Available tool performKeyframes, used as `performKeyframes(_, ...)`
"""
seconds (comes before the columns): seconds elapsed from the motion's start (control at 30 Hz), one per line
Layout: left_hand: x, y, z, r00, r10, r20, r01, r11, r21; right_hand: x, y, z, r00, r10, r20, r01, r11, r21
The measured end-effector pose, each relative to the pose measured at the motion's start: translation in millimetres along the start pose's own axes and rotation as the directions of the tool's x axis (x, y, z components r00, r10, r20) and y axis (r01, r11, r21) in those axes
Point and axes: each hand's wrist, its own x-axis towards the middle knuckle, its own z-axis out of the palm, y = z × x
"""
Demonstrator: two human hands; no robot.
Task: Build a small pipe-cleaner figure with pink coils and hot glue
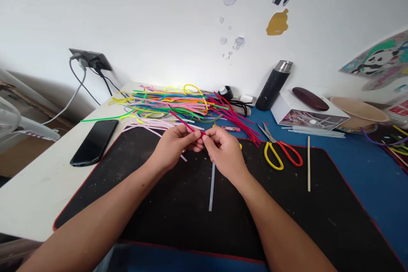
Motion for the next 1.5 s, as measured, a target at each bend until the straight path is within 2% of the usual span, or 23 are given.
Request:
performKeyframes(0.13, -1, 5, -6.5, 0.999, 0.012, 0.034, -0.017, 0.983, 0.181, -1, -1, -1, 1.0, 0.013, -0.009, -0.014, 0.997, -0.079)
performKeyframes(0.23, -1, 8, -12.0, 1.0, 0.019, 0.014, -0.023, 0.935, 0.353, 0, -2, -2, 1.0, -0.008, -0.016, 0.005, 0.992, -0.128)
performKeyframes(0.4, 1, 3, -21.2, 0.996, 0.092, 0.01, -0.086, 0.888, 0.452, -1, -2, -2, 0.997, -0.076, 0.011, 0.076, 0.971, -0.227)
performKeyframes(0.63, 1, 5, -32.2, 0.963, 0.206, 0.174, -0.27, 0.739, 0.617, -2, 4, 1, 0.99, -0.138, 0.041, 0.144, 0.938, -0.316)
performKeyframes(0.73, 1, 8, -30.2, 0.976, 0.137, 0.167, -0.209, 0.796, 0.568, -2, 4, 2, 0.993, -0.117, 0.031, 0.121, 0.95, -0.288)
performKeyframes(0.83, 2, 9, -23.0, 0.99, 0.041, 0.132, -0.092, 0.908, 0.408, -1, 2, 1, 0.997, -0.078, 0.01, 0.078, 0.974, -0.211)
performKeyframes(0.9, 1, 9, -17.1, 0.996, 0.029, 0.079, -0.053, 0.949, 0.311, -1, 1, 0, 0.997, -0.071, -0.001, 0.07, 0.985, -0.159)
performKeyframes(1.03, 0, 8, -8.6, 0.999, -0.004, 0.053, -0.009, 0.97, 0.244, -1, -1, -1, 0.999, -0.046, -0.009, 0.046, 0.997, -0.066)
performKeyframes(1.2, 0, 8, -6.6, 1.0, 0.011, 0.0, -0.011, 0.991, 0.136, 0, -1, -2, 1.0, -0.009, -0.023, 0.008, 0.997, -0.077)
performKeyframes(1.5, -1, 11, -8.1, 0.999, 0.051, 0.006, -0.051, 0.974, 0.222, -1, 0, 1, 0.999, -0.006, 0.042, 0.007, 1.0, -0.023)
